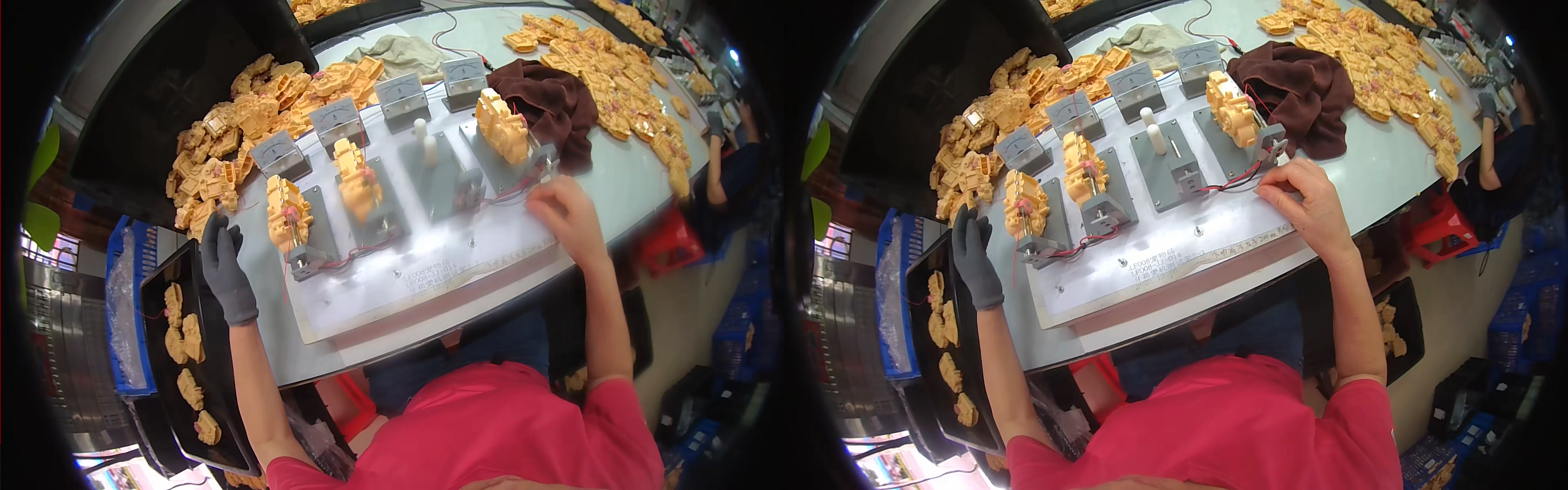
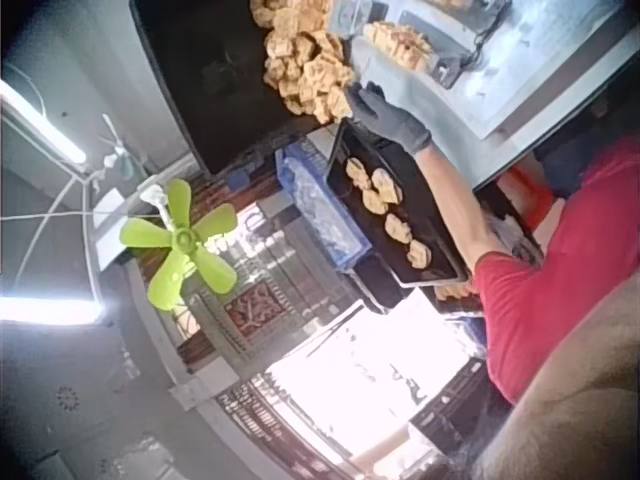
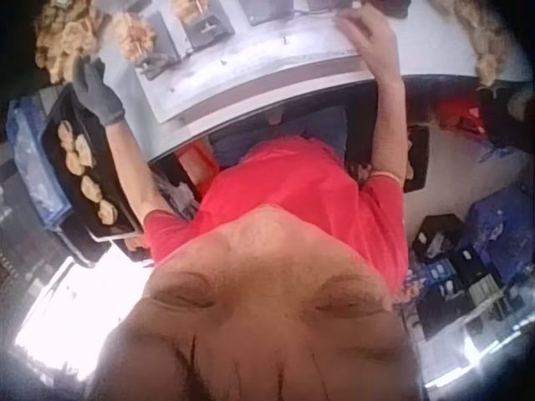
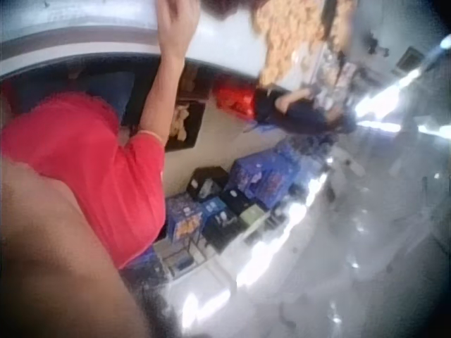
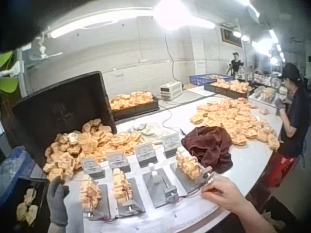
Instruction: The person tests plastic mechanical components by mounting them onto testing fixtures, activating the test machine, removing tested components, and placing them into a tray.
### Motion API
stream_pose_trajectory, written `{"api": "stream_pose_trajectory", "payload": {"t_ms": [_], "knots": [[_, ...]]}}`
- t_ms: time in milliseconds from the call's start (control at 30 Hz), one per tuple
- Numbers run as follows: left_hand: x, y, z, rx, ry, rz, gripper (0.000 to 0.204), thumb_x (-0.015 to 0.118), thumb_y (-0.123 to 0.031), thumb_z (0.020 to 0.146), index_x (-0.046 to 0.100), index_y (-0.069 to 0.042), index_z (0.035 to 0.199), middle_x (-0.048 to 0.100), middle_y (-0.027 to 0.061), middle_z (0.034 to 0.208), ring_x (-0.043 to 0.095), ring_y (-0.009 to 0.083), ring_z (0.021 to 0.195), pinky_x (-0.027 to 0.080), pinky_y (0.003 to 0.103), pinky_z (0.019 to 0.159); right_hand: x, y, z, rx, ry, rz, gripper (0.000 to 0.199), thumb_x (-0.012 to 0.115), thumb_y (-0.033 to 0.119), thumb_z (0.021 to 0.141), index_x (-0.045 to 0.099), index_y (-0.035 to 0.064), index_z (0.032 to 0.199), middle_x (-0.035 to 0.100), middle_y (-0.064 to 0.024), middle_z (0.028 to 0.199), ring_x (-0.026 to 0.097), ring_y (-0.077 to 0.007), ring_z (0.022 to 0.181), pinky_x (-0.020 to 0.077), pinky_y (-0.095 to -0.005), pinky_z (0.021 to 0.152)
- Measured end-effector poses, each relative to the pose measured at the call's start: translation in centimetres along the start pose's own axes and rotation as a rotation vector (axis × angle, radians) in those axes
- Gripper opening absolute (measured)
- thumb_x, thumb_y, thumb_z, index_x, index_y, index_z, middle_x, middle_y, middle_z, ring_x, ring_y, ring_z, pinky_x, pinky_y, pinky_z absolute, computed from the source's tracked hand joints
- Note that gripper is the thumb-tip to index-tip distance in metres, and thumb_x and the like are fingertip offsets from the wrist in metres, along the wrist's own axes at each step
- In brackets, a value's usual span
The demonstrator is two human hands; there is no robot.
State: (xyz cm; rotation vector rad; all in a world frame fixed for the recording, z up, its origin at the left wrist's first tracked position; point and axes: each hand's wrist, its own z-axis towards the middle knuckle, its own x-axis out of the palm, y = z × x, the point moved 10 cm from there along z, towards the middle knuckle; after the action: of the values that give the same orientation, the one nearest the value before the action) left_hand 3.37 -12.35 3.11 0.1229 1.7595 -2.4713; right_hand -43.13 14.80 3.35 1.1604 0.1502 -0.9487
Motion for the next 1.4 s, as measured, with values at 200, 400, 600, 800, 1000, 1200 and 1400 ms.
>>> {"api": "stream_pose_trajectory", "payload": {"t_ms": [200,400,600,800,1000,1200,1400], "knots": [[0.3,7.7,1.5,-0.047,-0.080,-0.002,0.040,0.052,-0.013,0.106,0.052,-0.001,0.145,0.061,0.0104,0.131,0.062,0.0166,0.110,0.052,0.031,0.098,-0.3,0.0,-0.6,-0.054,-0.106,-0.140,0.007,0.073,0.008,0.089,0.070,0.0016,0.090,0.064,-0.0064,0.085,0.059,-0.0216,0.083,0.0467,-0.0321,0.073],[-0.3,11.0,2.5,-0.138,-0.036,-0.121,0.044,0.053,-0.015,0.106,0.051,0.000,0.147,0.059,0.0097,0.134,0.062,0.0161,0.109,0.052,0.029,0.098,-0.8,-0.5,-1.3,-0.032,-0.219,-0.159,0.008,0.069,0.007,0.093,0.069,-0.0003,0.091,0.063,-0.0073,0.083,0.058,-0.0201,0.079,0.0464,-0.0312,0.072],[0.0,10.6,2.6,-0.122,0.008,-0.057,0.044,0.051,-0.016,0.107,0.050,-0.001,0.148,0.058,0.0102,0.138,0.061,0.0163,0.112,0.051,0.030,0.100,-1.3,-0.7,-2.2,-0.004,-0.331,-0.148,0.011,0.066,0.009,0.096,0.070,0.0003,0.092,0.066,-0.0087,0.087,0.060,-0.0225,0.084,0.0478,-0.0328,0.077],[0.0,10.7,2.1,-0.120,0.017,-0.027,0.044,0.050,-0.015,0.107,0.049,0.001,0.147,0.058,0.0123,0.138,0.061,0.0180,0.113,0.051,0.031,0.100,-1.4,-0.7,-2.4,-0.007,-0.346,-0.122,0.013,0.063,0.011,0.098,0.070,0.0009,0.092,0.066,-0.0090,0.087,0.060,-0.0233,0.085,0.0477,-0.0334,0.078],[-0.1,11.2,2.0,-0.132,0.023,-0.013,0.044,0.051,-0.015,0.106,0.049,0.005,0.145,0.057,0.0133,0.139,0.061,0.0186,0.115,0.052,0.031,0.100,-1.4,-1.4,-2.6,0.024,-0.371,-0.074,0.017,0.061,0.012,0.100,0.069,0.0004,0.092,0.066,-0.0083,0.088,0.060,-0.0223,0.085,0.0479,-0.0330,0.079],[0.2,11.2,2.0,-0.120,0.062,0.022,0.045,0.052,-0.016,0.105,0.049,0.005,0.145,0.057,0.0146,0.140,0.060,0.0192,0.118,0.050,0.031,0.102,-1.4,-2.1,-2.8,0.056,-0.390,-0.030,0.019,0.059,0.013,0.101,0.069,-0.0002,0.092,0.065,-0.0089,0.089,0.061,-0.0217,0.085,0.0484,-0.0325,0.079],[1.0,10.7,1.8,-0.064,0.116,0.079,0.044,0.051,-0.016,0.105,0.050,0.005,0.144,0.057,0.0153,0.140,0.058,0.0207,0.123,0.049,0.032,0.104,-1.5,-2.1,-2.9,0.047,-0.406,-0.018,0.022,0.056,0.014,0.103,0.068,-0.0009,0.091,0.063,-0.0090,0.087,0.061,-0.0206,0.082,0.0487,-0.0323,0.077]]}}
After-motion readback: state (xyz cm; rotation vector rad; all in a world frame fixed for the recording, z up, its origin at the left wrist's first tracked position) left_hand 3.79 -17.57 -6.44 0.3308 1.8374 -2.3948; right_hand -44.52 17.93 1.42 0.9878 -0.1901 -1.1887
